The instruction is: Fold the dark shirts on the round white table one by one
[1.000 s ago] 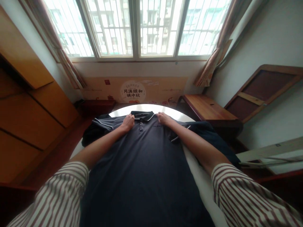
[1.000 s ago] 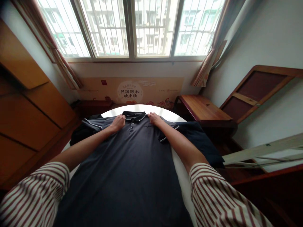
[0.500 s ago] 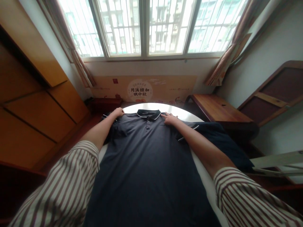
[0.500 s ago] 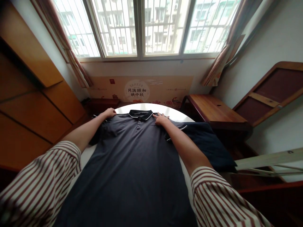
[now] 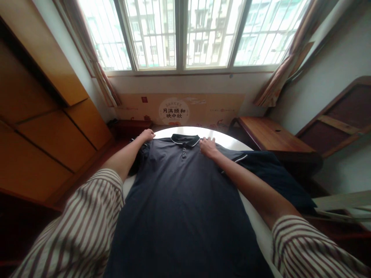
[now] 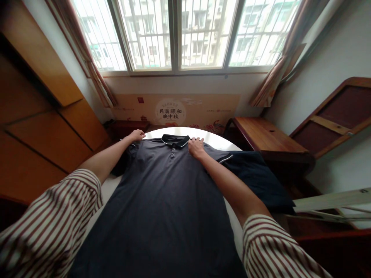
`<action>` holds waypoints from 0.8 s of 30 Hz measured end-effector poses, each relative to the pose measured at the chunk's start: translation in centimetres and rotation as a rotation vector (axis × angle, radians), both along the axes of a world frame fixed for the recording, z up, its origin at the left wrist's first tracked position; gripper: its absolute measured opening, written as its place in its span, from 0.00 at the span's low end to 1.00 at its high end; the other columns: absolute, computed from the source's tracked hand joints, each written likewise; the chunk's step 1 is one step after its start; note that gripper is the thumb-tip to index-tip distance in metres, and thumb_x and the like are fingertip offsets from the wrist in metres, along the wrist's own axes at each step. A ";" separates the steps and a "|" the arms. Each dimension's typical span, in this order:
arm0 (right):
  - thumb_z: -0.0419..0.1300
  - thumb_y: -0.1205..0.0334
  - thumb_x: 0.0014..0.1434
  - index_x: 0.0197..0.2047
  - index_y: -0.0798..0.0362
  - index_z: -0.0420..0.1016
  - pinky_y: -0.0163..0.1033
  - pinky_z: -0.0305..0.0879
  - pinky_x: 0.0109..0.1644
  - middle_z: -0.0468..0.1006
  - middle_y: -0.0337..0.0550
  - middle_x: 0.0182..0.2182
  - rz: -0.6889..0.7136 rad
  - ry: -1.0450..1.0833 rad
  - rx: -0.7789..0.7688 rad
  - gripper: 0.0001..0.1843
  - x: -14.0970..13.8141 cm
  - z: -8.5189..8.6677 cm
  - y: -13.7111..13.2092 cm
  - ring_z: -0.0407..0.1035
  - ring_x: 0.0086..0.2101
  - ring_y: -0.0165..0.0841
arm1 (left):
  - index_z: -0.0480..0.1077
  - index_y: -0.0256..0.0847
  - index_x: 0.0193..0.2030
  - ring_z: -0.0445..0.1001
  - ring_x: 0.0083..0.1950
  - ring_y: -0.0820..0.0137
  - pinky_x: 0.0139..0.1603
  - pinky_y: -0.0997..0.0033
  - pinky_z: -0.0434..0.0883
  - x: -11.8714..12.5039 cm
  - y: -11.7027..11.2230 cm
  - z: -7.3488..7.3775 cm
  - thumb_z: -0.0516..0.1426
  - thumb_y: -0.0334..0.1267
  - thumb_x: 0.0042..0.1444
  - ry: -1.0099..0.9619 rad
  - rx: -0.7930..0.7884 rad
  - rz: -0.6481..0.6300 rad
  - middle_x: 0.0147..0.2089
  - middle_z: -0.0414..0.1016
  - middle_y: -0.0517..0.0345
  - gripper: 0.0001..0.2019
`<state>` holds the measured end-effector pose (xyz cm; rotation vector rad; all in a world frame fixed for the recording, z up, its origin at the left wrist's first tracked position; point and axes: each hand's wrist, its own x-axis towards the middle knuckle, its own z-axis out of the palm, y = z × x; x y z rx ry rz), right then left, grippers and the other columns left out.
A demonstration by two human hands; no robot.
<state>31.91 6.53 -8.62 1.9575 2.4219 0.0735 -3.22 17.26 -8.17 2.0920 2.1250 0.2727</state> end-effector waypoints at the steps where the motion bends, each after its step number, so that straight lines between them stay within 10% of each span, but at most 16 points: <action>1: 0.49 0.68 0.63 0.62 0.66 0.67 0.66 0.48 0.62 0.64 0.72 0.60 0.052 0.013 0.029 0.25 -1.4 0.4 -1.0 0.56 0.61 0.59 | 0.80 0.39 0.46 0.78 0.51 0.62 0.53 0.75 0.70 0.0 0.0 0.2 0.62 0.41 0.56 -0.012 0.002 -0.016 0.49 0.81 0.48 0.13; 6: 0.51 0.57 0.66 0.59 0.53 0.72 0.48 0.55 0.63 0.70 0.53 0.59 0.441 0.089 0.024 0.21 -10.2 -0.1 -7.9 0.63 0.57 0.43 | 0.80 0.38 0.47 0.77 0.53 0.64 0.54 0.77 0.69 1.9 0.2 -0.3 0.61 0.38 0.57 -0.065 0.028 -0.108 0.52 0.80 0.49 0.13; 10: 0.47 0.36 0.66 0.71 0.41 0.56 0.68 0.40 0.67 0.52 0.44 0.71 0.759 0.273 -0.077 0.35 -14.4 -2.4 -13.8 0.43 0.68 0.52 | 0.80 0.38 0.47 0.78 0.51 0.63 0.53 0.75 0.71 4.1 0.6 -1.6 0.64 0.37 0.53 -0.073 0.028 -0.140 0.48 0.81 0.48 0.14; 24: 0.51 0.33 0.62 0.72 0.38 0.50 0.71 0.25 0.67 0.42 0.42 0.73 0.976 0.394 -0.289 0.40 -13.4 -2.0 -21.8 0.27 0.70 0.53 | 0.77 0.35 0.46 0.76 0.53 0.61 0.57 0.60 0.71 6.3 0.8 -1.5 0.60 0.41 0.61 0.007 -0.002 -0.097 0.50 0.78 0.47 0.12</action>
